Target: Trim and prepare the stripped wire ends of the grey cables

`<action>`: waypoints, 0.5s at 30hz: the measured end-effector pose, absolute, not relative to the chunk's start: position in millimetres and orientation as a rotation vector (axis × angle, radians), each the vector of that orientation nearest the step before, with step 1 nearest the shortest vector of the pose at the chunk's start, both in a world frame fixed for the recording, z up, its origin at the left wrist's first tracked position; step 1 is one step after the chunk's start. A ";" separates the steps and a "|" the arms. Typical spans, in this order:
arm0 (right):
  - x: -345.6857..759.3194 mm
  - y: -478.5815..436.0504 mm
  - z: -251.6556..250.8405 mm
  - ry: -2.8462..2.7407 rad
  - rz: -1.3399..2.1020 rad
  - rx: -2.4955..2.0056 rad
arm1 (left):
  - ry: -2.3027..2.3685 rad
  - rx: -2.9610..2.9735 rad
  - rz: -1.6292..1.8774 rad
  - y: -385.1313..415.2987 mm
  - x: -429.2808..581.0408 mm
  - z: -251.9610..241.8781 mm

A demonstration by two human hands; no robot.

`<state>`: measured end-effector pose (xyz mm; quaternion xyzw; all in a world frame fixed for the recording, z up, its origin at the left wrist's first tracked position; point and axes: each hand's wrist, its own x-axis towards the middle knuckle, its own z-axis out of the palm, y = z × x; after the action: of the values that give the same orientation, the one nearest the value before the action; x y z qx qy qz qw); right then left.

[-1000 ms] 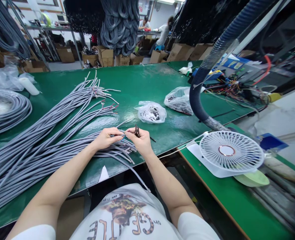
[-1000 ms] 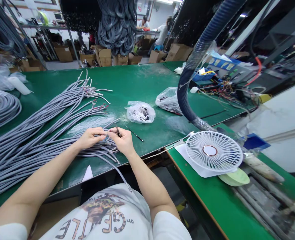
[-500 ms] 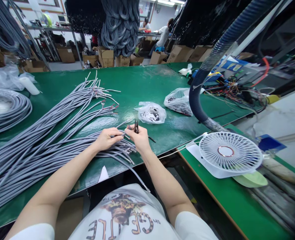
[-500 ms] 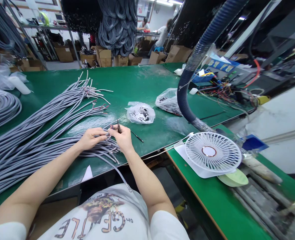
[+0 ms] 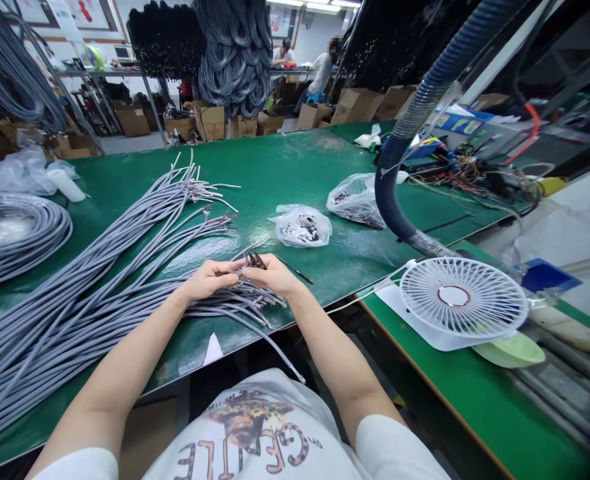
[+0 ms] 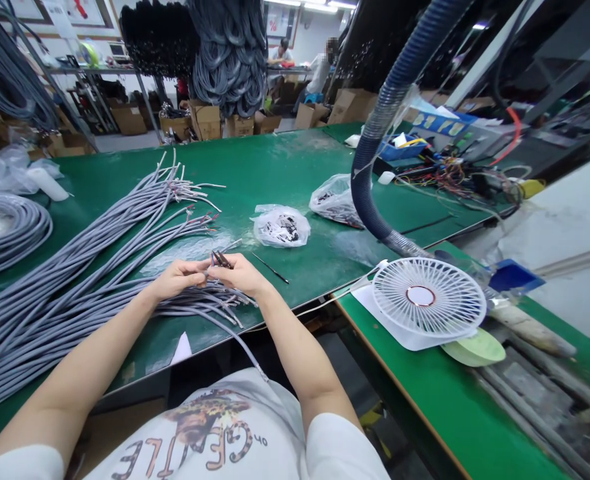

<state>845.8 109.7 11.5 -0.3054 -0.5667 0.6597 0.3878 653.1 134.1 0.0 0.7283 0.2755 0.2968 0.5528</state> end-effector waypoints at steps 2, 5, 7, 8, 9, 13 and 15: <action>843.0 111.1 11.5 -1.516 1.493 -0.796 | 0.668 1.718 0.702 134.2 652.2 1.3; 845.0 109.4 10.1 -1.692 1.070 -0.908 | 0.696 1.677 0.682 134.4 651.5 2.7; 850.8 105.1 8.8 -1.852 0.800 -0.988 | 0.701 1.670 0.658 134.3 652.2 3.0; 854.7 102.4 8.0 -1.932 0.696 -1.006 | 0.696 1.687 0.641 134.0 653.0 3.0; 859.2 99.7 6.9 -2.002 0.620 -1.007 | 0.689 1.718 0.627 133.7 654.0 3.0; 881.3 93.5 -2.7 -2.120 0.473 -1.044 | 0.681 1.955 0.588 130.8 657.2 5.8; 896.2 95.0 -9.6 -2.035 0.403 -1.164 | 0.724 2.090 0.635 129.1 655.9 10.0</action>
<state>896.2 95.0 -9.6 -0.4542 -0.7941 0.1572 0.3721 655.9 129.1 10.0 0.8291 0.2871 0.2519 0.4082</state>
